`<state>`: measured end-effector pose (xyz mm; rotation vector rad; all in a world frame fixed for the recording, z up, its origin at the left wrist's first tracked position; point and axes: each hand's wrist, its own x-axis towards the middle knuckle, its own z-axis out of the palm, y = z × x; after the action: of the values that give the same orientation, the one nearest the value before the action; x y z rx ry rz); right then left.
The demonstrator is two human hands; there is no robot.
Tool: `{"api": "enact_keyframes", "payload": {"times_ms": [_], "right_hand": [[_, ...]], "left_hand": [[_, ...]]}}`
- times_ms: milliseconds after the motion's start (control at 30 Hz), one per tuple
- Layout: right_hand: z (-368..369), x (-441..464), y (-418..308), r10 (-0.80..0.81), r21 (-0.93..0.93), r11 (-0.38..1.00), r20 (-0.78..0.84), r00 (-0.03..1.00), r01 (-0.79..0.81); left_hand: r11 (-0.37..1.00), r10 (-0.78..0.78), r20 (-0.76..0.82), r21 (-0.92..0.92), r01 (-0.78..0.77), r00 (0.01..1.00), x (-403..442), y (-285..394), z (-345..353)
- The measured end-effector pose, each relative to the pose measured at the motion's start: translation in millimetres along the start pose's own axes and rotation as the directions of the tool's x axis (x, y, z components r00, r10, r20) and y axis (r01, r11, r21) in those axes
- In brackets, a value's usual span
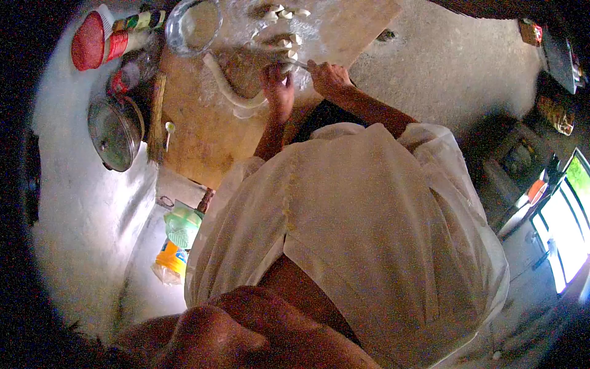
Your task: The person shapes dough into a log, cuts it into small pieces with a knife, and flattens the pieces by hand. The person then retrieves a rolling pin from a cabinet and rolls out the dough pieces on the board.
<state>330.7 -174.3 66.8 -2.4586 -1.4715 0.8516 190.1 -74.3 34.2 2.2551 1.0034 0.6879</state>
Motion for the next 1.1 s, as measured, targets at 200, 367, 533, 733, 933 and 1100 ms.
{"api": "enact_keyframes", "payload": {"times_ms": [200, 367, 533, 733, 933, 1100], "right_hand": [[30.8, 13.4, 18.4, -0.018, 0.05, 0.998, -0.108, 0.994, 0.024], [21.3, 2.4, 14.7, -0.128, 0.122, 0.98, -0.217, 0.968, 0.157], [14.7, 5.0, 5.2, -0.194, 0.036, 0.979, -0.117, 0.974, 0.199], [12.2, 8.3, 2.9, -0.198, 0.034, 0.978, -0.134, 0.971, 0.204], [-3.2, 11.5, -13.7, -0.076, 0.034, 0.997, 0.049, 0.996, 0.075], [7.5, 31.7, -29.0, -0.021, -0.009, 1.0, 0.109, 0.994, 0.022]], "left_hand": [[0.999, -0.044, -0.015, 0.018, 0.044, 0.999, -6.1, -15.4, -1.4], [0.977, -0.207, -0.016, 0.042, 0.208, 0.978, -2.6, -23.3, -4.6], [0.928, -0.346, -0.003, -0.149, 0.342, 0.938, 0.4, -24.4, -1.6], [0.919, -0.353, 0.002, -0.186, 0.347, 0.936, -1.2, -30.8, 3.3], [0.971, -0.237, 0.004, -0.017, 0.237, 0.972, 0.0, -33.9, -0.3], [0.965, -0.26, 0.003, -0.04, 0.26, 0.966, -2.4, -35.9, 0.6]]}}
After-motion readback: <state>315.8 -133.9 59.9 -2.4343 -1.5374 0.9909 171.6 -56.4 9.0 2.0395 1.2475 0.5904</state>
